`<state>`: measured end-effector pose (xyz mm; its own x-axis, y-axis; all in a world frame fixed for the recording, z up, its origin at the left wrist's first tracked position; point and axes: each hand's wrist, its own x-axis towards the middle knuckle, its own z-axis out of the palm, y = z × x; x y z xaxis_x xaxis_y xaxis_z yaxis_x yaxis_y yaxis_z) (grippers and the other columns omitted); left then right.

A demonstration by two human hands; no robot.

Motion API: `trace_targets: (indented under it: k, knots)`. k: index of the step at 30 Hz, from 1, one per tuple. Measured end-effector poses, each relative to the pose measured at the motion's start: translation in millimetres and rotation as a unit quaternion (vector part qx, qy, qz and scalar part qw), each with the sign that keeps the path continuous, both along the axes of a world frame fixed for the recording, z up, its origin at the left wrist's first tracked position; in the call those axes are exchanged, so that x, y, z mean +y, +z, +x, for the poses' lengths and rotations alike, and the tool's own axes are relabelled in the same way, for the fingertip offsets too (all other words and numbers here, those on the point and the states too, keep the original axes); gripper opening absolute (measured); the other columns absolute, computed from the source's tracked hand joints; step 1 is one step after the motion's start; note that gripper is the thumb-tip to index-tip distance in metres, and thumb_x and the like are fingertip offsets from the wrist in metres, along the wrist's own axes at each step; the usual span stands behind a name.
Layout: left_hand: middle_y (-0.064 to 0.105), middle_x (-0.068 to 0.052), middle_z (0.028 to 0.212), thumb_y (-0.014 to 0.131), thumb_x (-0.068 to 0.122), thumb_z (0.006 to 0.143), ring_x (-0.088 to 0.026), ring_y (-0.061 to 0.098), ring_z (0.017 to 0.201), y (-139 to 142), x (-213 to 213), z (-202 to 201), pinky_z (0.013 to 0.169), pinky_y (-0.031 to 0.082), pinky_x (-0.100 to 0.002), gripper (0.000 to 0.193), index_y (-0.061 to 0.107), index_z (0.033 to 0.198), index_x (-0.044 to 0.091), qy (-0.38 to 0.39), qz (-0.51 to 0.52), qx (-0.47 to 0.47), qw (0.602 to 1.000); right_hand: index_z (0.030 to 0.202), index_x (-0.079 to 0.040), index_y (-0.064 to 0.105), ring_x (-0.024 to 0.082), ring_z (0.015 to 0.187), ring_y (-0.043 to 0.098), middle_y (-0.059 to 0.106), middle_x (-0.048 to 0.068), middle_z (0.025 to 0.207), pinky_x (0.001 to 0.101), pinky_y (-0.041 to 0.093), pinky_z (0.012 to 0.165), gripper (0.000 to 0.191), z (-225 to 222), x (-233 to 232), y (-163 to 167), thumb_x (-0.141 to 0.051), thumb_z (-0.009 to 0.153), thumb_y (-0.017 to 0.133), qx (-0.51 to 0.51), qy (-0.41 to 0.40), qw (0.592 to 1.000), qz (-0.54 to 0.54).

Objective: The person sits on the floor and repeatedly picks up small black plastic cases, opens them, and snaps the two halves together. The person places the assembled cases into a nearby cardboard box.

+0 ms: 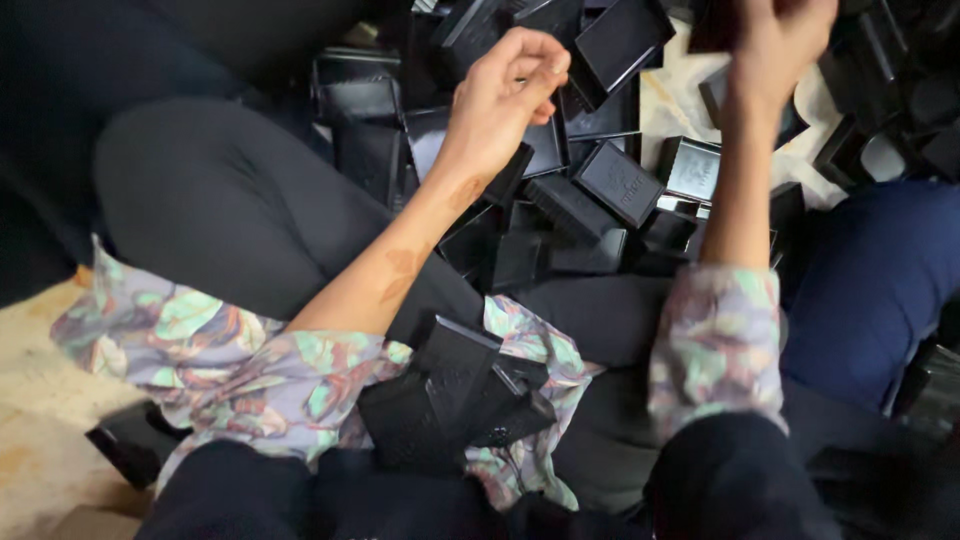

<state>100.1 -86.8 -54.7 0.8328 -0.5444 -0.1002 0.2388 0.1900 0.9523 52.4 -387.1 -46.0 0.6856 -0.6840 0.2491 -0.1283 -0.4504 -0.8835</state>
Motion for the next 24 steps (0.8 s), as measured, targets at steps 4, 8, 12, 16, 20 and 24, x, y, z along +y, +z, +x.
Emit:
trace_targets:
  k: [4,8,12,16,20,24]
  knots:
    - [0.074,0.0,0.107,0.074,0.033,0.095,-0.004,0.073,0.091,6.6,1.3,-0.2,0.068,0.064,-0.026,0.043,0.057,0.126,0.009,0.021,0.011,0.006,1.0,0.146,-0.005,0.055,0.009,0.086,0.053,0.061,0.003,0.108,0.0216,0.043,0.075,0.05,-46.9,81.2,39.1,-0.005,0.097,0.066,-0.033,0.219,0.926,0.306]
    - [0.078,-0.006,0.08,0.079,0.02,0.09,-0.01,0.067,0.065,13.6,4.8,-2.5,0.057,0.053,-0.027,0.023,0.073,0.107,0.005,0.045,0.093,-0.039,0.994,0.162,-0.011,0.019,0.034,0.137,0.056,0.051,0.02,0.147,0.0437,0.043,0.119,0.087,-56.7,160.7,58.9,-0.012,0.099,0.078,0.109,0.315,0.936,-0.111]
    - [0.074,-0.007,0.072,0.081,0.015,0.088,-0.011,0.068,0.062,17.3,5.9,-9.0,0.058,0.052,-0.025,0.022,0.073,0.104,0.004,0.09,0.113,-0.103,0.984,0.165,-0.012,0.015,0.037,0.133,0.057,0.053,0.023,0.147,0.0407,0.048,0.113,0.101,-53.6,192.1,66.6,-0.023,0.089,0.08,0.182,0.232,0.947,-0.129]
    - [0.078,-0.006,0.084,0.081,0.026,0.09,-0.01,0.074,0.075,15.1,0.5,-1.7,0.07,0.056,-0.026,0.032,0.068,0.109,0.003,0.16,0.062,-0.182,0.968,0.161,-0.021,0.032,0.035,0.142,0.058,0.054,0.022,0.154,0.0411,0.047,0.119,0.069,-32.8,167.4,53.2,-0.019,0.109,0.077,0.108,0.232,0.93,-0.263]
    - [0.081,-0.005,0.089,0.075,0.037,0.092,-0.011,0.078,0.081,10.6,-3.3,11.2,0.074,0.06,-0.027,0.035,0.069,0.107,0.006,0.18,0.041,-0.099,0.978,0.154,-0.012,0.045,0.045,0.133,0.052,0.051,0.028,0.146,0.0495,0.043,0.111,0.072,16.5,127.4,18.6,-0.032,0.096,0.083,0.193,0.039,0.929,-0.315]
    - [0.082,-0.004,0.089,0.074,0.037,0.095,-0.014,0.079,0.081,9.2,-3.5,16.5,0.076,0.061,-0.028,0.031,0.071,0.103,0.007,0.164,0.032,-0.086,0.982,0.13,-0.007,0.054,0.046,0.119,0.053,0.054,0.027,0.131,0.0524,0.041,0.102,0.065,47.6,121.8,7.3,-0.029,0.078,0.087,0.203,0.01,0.92,-0.336]
